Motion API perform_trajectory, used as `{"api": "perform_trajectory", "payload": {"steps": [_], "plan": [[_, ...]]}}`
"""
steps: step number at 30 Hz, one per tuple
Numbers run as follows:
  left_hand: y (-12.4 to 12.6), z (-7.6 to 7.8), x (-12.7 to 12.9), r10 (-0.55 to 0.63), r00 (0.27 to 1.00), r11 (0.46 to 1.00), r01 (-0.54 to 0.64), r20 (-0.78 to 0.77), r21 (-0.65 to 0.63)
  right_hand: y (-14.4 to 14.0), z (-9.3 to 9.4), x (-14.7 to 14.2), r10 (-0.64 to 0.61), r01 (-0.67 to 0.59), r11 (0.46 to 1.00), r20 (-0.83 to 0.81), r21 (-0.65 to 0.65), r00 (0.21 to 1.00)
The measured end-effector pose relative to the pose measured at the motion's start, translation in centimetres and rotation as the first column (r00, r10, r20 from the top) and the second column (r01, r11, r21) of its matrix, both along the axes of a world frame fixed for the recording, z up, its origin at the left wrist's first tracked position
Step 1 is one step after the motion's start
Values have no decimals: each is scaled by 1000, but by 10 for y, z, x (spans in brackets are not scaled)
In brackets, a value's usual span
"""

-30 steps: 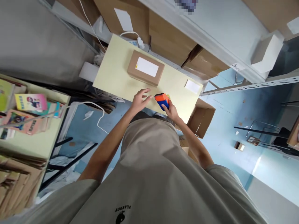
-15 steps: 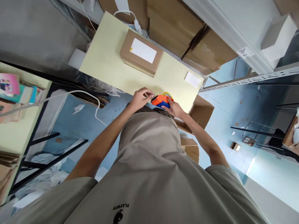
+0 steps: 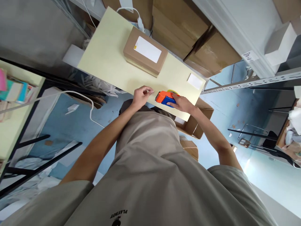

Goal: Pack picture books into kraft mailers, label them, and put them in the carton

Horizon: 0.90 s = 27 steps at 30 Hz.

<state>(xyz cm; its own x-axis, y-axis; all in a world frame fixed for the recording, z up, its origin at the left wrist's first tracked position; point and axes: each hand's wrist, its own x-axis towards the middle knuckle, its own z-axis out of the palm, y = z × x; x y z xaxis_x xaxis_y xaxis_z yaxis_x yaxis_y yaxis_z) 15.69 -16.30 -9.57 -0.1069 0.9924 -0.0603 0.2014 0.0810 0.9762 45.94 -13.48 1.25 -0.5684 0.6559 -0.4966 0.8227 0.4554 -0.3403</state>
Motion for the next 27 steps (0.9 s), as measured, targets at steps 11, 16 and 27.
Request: {"api": "perform_trajectory", "payload": {"steps": [11,16,27], "plan": [[84,-64,13,206,978,978,-205,-31,37,38,-40,-12,-223,202,967,138,152,965],[96,-73,20,240,970,969,-239,-26,63,47,-51,-28,-300,268,948,207,170,931],[108,-57,44,458,838,888,-424,296,-174,49,-59,-53,-363,299,927,334,228,870]]}}
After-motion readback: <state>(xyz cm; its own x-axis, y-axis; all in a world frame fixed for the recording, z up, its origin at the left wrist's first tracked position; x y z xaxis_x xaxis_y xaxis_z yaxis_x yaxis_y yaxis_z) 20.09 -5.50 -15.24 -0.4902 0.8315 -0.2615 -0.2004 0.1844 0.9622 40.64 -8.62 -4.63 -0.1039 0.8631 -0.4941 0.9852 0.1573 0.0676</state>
